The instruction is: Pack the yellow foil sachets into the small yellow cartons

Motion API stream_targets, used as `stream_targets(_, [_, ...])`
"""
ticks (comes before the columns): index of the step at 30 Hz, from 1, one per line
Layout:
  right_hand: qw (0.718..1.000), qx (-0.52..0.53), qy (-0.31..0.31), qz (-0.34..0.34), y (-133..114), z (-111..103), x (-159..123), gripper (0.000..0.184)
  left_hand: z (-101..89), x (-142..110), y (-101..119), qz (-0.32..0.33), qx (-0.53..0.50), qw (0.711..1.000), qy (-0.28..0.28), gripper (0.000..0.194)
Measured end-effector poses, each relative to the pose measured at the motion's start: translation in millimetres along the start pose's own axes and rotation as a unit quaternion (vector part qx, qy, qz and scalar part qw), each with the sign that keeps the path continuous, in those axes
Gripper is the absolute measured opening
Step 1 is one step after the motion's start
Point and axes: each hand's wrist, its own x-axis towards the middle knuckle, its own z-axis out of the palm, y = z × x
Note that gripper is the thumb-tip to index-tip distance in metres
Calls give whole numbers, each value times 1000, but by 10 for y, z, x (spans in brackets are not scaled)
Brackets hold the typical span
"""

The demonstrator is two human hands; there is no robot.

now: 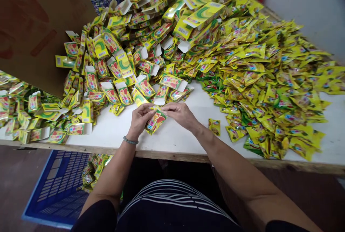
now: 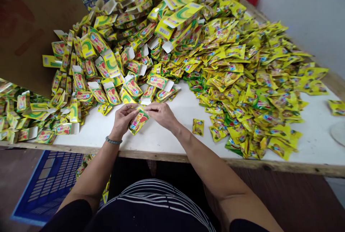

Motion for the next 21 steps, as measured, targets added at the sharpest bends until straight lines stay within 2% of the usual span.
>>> stream_targets(2, [999,0,-19,-28,-34,16,-30,20,-11,-7,-3,2,-12,1000,9,45])
stream_targets(5, [999,7,-29,-35,-51,66,-63,22,-22,-10,1,4,-19,1000,16,44])
stream_targets(10, [999,3,28,-41,-25,155,-59,34,-1,27,38,2,-24,1000,0,46])
stream_targets(14, [988,-113,-8,-104,7,235,-56,45,13,57,49,7,-38,999,19,53])
stream_targets(18, [953,-243,-67,-166,24,269,-34,57,-43,-40,177,5,15,997,69,58])
stream_targets(20, [936,-307,-35,-170,2,178,0,57,-210,-192,374,1,105,990,93,60])
stream_targets(21, [927,-342,12,-154,-17,94,21,55,-354,-296,503,-8,180,979,100,60])
